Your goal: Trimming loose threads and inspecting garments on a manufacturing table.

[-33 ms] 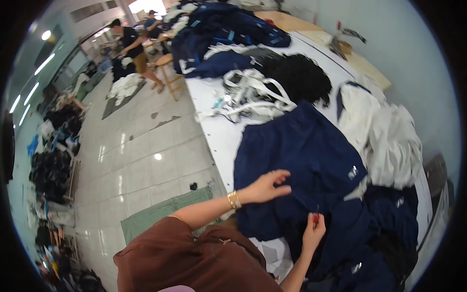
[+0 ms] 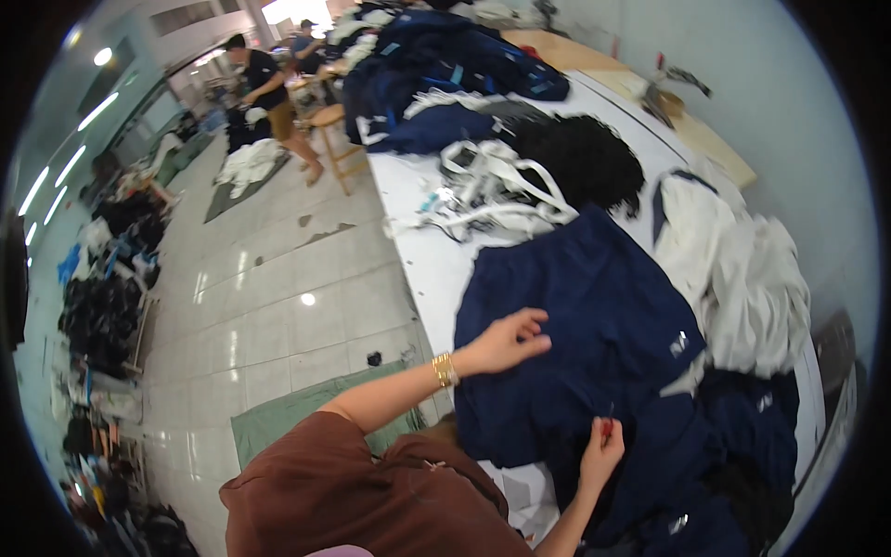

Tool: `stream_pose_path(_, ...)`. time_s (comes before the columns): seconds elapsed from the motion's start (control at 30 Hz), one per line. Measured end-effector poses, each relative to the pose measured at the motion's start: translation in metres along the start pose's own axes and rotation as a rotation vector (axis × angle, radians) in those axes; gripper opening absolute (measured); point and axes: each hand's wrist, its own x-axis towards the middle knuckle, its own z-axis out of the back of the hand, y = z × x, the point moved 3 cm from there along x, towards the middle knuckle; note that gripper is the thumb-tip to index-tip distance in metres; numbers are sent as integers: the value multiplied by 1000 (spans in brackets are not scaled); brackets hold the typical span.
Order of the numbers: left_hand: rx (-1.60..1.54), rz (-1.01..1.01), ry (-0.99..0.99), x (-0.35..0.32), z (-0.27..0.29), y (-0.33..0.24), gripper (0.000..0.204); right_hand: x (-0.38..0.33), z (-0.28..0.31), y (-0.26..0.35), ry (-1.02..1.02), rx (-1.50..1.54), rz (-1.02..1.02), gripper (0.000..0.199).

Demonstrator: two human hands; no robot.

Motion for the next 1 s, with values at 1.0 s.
stream_pose_path(1.0, -546, 504, -352, 186, 355, 200, 38, 26, -10, -30, -304, -274, -267, 27)
